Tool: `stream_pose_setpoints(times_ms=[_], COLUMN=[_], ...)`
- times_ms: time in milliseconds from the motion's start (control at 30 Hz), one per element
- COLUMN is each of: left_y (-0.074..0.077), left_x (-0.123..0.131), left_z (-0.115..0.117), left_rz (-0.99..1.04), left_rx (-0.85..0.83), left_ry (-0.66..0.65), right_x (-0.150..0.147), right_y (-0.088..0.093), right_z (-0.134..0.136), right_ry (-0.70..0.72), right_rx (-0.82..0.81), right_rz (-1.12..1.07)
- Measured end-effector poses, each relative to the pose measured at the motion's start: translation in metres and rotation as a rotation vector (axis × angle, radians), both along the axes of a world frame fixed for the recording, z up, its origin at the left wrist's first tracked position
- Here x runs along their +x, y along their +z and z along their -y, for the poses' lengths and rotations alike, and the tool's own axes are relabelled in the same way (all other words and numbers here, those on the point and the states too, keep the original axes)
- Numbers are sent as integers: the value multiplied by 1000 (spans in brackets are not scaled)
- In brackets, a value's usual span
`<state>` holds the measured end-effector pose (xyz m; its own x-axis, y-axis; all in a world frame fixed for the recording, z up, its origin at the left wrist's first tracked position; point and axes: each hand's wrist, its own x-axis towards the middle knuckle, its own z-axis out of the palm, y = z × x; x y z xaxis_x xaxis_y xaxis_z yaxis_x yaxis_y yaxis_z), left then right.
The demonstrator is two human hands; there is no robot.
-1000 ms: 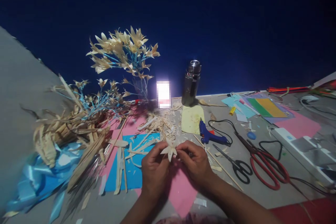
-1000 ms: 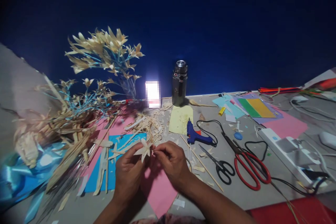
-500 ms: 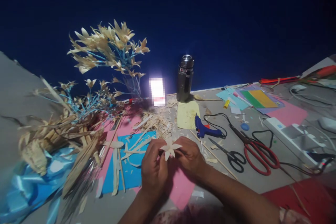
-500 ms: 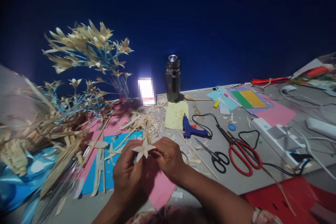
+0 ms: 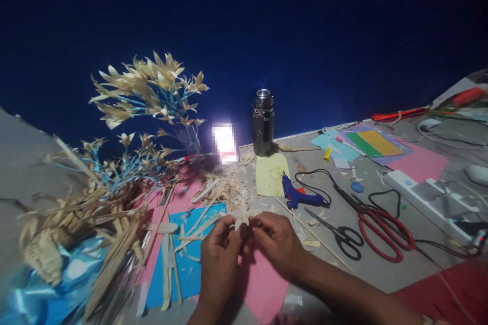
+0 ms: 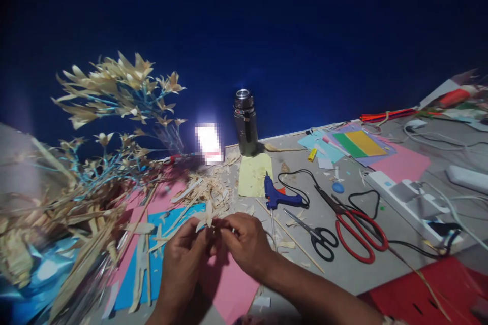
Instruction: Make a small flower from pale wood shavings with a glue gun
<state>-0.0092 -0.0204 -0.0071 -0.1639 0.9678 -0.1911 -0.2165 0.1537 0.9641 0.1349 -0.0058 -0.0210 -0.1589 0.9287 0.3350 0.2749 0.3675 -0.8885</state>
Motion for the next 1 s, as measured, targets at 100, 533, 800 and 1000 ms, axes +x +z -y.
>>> stream_pose_setpoints(times_ms=[100, 533, 800, 1000], left_y=[4, 15, 7, 5], left_x=[2, 7, -5, -8], left_z=[-1, -3, -10, -11], left_rz=[-14, 92, 210, 233], left_rx=[20, -5, -87, -53], left_ry=[-29, 27, -84, -83], right_x=[0, -1, 1, 1], right_y=[-2, -2, 5, 3], right_z=[0, 1, 1, 2], right_ry=[-9, -11, 64, 103], right_rx=[4, 49, 33, -2], right_rz=[25, 85, -11, -13])
